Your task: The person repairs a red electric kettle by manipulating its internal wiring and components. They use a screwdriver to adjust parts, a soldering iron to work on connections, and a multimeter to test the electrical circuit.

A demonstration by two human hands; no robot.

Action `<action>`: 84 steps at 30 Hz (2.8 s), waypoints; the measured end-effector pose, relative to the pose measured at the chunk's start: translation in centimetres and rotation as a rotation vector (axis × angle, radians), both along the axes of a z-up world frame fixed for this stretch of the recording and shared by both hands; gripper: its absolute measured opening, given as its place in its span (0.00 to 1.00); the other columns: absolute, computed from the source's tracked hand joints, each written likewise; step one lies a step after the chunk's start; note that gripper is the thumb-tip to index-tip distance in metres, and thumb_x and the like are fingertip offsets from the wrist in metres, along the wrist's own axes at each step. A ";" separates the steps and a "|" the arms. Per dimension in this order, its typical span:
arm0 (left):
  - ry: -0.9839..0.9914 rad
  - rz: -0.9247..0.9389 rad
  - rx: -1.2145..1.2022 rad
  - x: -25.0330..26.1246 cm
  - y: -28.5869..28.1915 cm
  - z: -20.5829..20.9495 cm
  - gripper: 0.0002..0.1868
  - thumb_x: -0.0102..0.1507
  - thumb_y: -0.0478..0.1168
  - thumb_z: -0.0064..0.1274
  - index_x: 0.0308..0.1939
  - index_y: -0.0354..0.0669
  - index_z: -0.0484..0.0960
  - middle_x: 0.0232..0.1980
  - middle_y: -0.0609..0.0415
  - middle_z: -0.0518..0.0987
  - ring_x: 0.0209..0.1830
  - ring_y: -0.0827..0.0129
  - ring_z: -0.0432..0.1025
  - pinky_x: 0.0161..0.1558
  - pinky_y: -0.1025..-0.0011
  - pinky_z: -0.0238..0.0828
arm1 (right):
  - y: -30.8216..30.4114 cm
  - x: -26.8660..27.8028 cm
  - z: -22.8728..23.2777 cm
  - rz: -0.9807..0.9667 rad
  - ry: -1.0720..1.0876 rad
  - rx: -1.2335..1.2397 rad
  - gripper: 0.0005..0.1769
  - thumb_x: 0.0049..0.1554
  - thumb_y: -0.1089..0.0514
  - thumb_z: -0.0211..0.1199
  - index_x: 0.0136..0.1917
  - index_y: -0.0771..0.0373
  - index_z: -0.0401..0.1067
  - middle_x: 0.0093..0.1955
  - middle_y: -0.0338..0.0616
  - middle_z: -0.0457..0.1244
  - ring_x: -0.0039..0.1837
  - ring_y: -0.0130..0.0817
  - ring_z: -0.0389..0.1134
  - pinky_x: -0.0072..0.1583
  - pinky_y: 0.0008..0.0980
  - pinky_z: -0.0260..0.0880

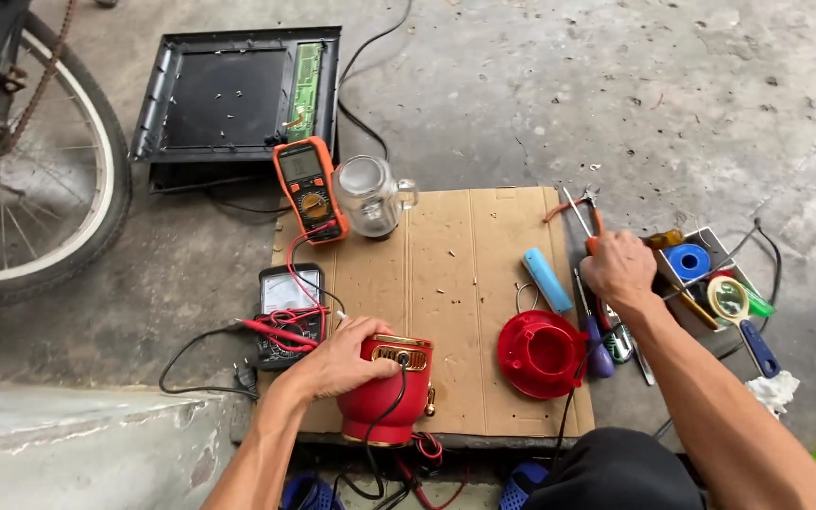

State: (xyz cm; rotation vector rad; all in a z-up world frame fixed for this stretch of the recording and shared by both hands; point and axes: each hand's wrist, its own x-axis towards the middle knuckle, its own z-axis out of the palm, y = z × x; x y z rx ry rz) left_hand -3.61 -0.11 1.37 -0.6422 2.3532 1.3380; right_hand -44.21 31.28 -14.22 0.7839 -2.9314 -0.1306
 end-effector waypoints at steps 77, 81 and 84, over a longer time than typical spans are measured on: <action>0.046 0.215 -0.275 4.0 6.2 -1.1 0.33 0.56 0.66 0.55 0.61 0.62 0.87 0.64 0.61 0.83 0.66 0.60 0.68 0.70 0.61 0.58 | 0.5 39.6 26.9 -0.339 -1.202 -0.479 0.27 0.69 0.45 0.58 0.78 0.34 0.82 0.37 0.35 0.65 0.35 0.28 0.56 0.46 0.30 0.62; 0.117 0.220 -0.288 4.0 6.5 -1.6 0.28 0.58 0.65 0.54 0.57 0.61 0.87 0.59 0.61 0.83 0.64 0.58 0.68 0.71 0.57 0.56 | 1.7 39.5 22.2 0.093 -0.834 -0.493 0.24 0.65 0.47 0.62 0.74 0.39 0.79 0.58 0.27 0.79 0.43 0.33 0.77 0.50 0.39 0.75; 0.146 0.231 -0.296 4.0 6.5 -2.3 0.27 0.58 0.65 0.54 0.55 0.60 0.87 0.59 0.62 0.84 0.64 0.59 0.69 0.71 0.58 0.56 | 1.2 39.4 23.5 0.138 -0.822 -0.472 0.24 0.67 0.47 0.60 0.75 0.43 0.79 0.39 0.31 0.74 0.39 0.36 0.68 0.46 0.43 0.71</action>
